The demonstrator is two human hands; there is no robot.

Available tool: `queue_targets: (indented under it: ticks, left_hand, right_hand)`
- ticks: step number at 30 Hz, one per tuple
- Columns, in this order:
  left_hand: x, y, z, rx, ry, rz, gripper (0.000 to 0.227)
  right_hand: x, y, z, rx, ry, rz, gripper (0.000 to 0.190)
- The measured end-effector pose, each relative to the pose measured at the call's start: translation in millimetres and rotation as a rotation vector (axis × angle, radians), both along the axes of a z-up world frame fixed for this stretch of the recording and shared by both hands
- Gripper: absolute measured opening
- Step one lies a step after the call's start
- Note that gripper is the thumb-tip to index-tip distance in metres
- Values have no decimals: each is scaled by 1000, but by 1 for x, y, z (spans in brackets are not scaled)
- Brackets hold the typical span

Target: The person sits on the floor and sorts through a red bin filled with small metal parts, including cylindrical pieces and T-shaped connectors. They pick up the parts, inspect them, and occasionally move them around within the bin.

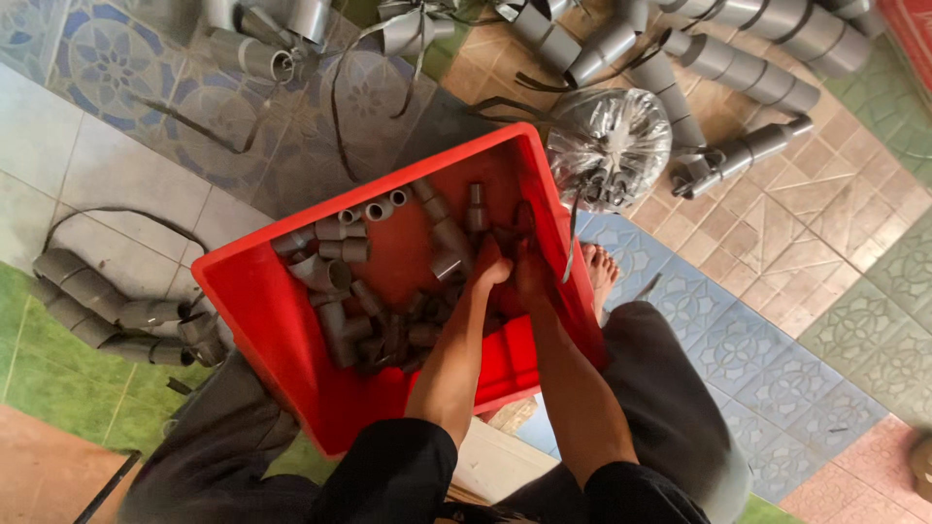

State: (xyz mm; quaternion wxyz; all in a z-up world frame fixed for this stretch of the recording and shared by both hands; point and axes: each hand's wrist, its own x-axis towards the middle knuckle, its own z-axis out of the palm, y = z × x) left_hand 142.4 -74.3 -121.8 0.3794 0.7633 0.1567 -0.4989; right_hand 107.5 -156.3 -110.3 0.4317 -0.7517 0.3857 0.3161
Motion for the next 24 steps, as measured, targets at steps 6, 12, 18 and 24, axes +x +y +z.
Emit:
queue_targets:
  ticks: [6, 12, 18, 24]
  left_hand:
    - [-26, 22, 11, -175, -36, 353, 59]
    - [-54, 27, 69, -251, -19, 1056, 76]
    - [-52, 58, 78, -425, 272, 1086, 87]
    - [-97, 100, 99, -508, 350, 1007, 90]
  right_hand:
    - [-10, -2, -25, -6, 65, -136, 68]
    - [-30, 23, 28, 660, -102, -1142, 49]
    - [-41, 30, 54, 833, -345, -842, 57]
    - [-74, 41, 83, 375, -43, -113, 96]
